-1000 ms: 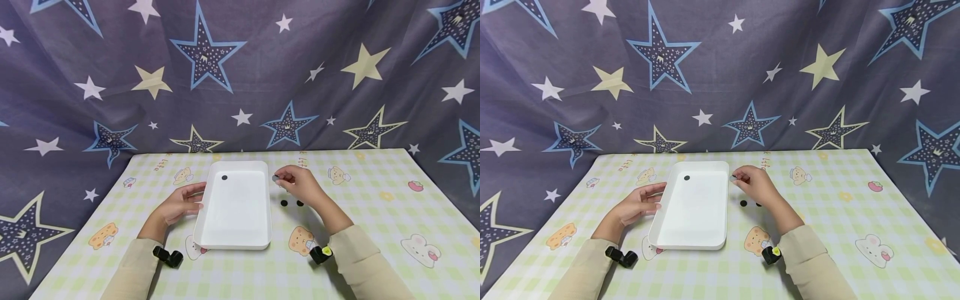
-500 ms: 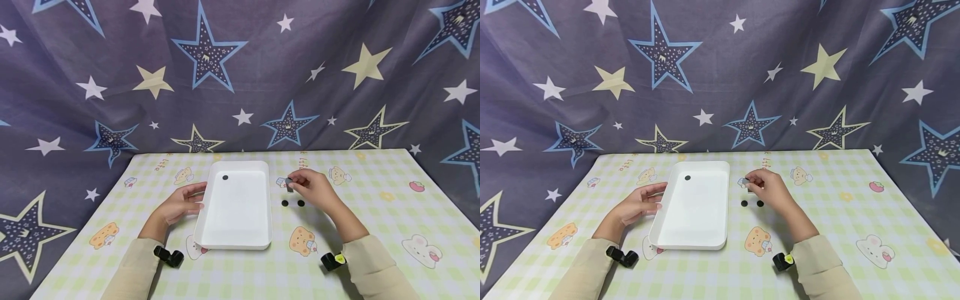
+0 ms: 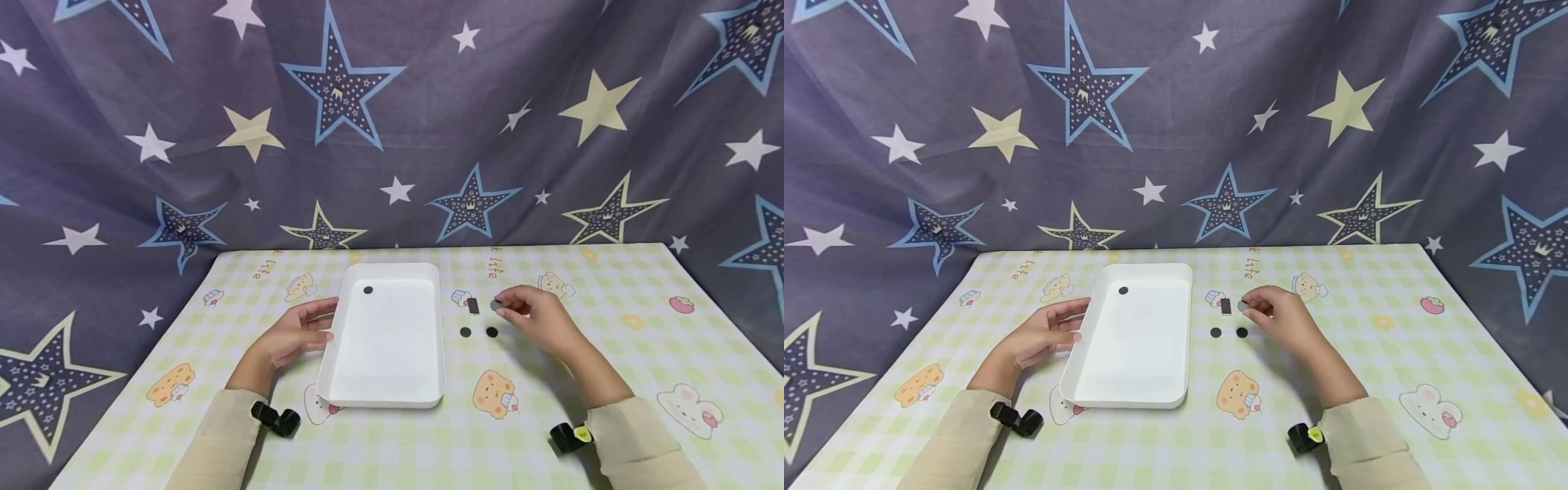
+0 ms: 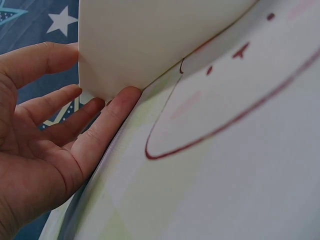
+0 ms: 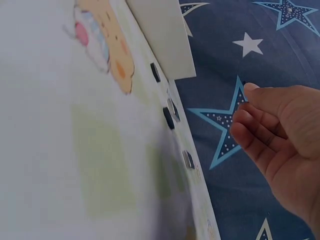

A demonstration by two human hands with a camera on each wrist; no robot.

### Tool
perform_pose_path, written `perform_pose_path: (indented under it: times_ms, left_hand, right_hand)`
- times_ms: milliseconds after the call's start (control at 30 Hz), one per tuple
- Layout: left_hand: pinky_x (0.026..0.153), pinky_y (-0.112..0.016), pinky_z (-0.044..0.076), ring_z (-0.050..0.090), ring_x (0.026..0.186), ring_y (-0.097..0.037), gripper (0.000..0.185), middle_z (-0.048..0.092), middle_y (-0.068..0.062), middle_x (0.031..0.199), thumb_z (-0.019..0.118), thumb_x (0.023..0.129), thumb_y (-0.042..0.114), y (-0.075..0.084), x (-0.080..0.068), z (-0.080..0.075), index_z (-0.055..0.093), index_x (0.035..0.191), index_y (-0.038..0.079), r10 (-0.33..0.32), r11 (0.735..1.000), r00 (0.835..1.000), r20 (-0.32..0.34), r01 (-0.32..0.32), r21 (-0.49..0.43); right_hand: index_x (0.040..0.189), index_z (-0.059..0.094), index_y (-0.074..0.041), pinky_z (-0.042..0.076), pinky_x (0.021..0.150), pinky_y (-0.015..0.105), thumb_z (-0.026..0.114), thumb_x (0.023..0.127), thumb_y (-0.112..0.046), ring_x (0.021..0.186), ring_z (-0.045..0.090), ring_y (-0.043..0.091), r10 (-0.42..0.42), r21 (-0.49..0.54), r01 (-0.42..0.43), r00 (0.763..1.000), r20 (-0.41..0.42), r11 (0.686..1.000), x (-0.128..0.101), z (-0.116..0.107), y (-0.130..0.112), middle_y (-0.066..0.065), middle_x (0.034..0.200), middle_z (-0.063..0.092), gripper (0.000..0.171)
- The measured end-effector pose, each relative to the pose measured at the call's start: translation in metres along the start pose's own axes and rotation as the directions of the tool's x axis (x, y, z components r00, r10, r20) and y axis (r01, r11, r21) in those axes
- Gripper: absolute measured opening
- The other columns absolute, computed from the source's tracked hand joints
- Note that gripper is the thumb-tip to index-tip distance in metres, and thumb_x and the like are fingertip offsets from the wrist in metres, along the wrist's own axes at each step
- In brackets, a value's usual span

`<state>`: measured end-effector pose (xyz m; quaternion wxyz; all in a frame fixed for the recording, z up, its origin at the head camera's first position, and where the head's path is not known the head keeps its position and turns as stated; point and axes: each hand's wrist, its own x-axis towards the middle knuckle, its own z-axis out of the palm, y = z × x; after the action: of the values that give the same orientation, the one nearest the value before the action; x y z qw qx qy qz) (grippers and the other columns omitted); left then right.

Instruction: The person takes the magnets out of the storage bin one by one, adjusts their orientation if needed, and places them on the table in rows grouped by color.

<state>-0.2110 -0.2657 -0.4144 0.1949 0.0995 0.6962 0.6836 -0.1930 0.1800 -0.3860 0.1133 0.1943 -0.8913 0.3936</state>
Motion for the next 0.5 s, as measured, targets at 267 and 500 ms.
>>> perform_pose_path:
  times_ms: [267, 500]
  left_hand:
    - [0.088, -0.04, 0.054, 0.043, 0.133, -0.037, 0.08, 0.031, -0.022, 0.154, 0.069, 0.08, -0.007, 0.0, 0.0, 0.0, 0.032, 0.15, -0.001, -0.004, 1.0, 1.0, -0.004, 0.004, 0.003]
    - [0.087, -0.04, 0.054, 0.044, 0.132, -0.035, 0.08, 0.031, -0.022, 0.154, 0.069, 0.079, -0.008, 0.001, 0.0, 0.001, 0.032, 0.15, -0.001, -0.002, 1.0, 1.0, -0.004, 0.002, 0.002]
  right_hand:
    - [0.102, 0.07, 0.001, 0.052, 0.066, 0.024, 0.072, 0.086, 0.0, 0.075, 0.059, 0.016, 0.034, -0.008, -0.034, 0.999, 0.038, 0.999, -0.008, -0.01, 0.01, 0.004, 0.086, 0.067, 0.016]
    - [0.1, 0.07, 0.0, 0.051, 0.062, 0.023, 0.071, 0.087, -0.001, 0.072, 0.059, 0.015, 0.082, -0.007, -0.082, 0.993, 0.088, 0.997, -0.012, -0.016, 0.017, 0.003, 0.082, 0.064, 0.014]
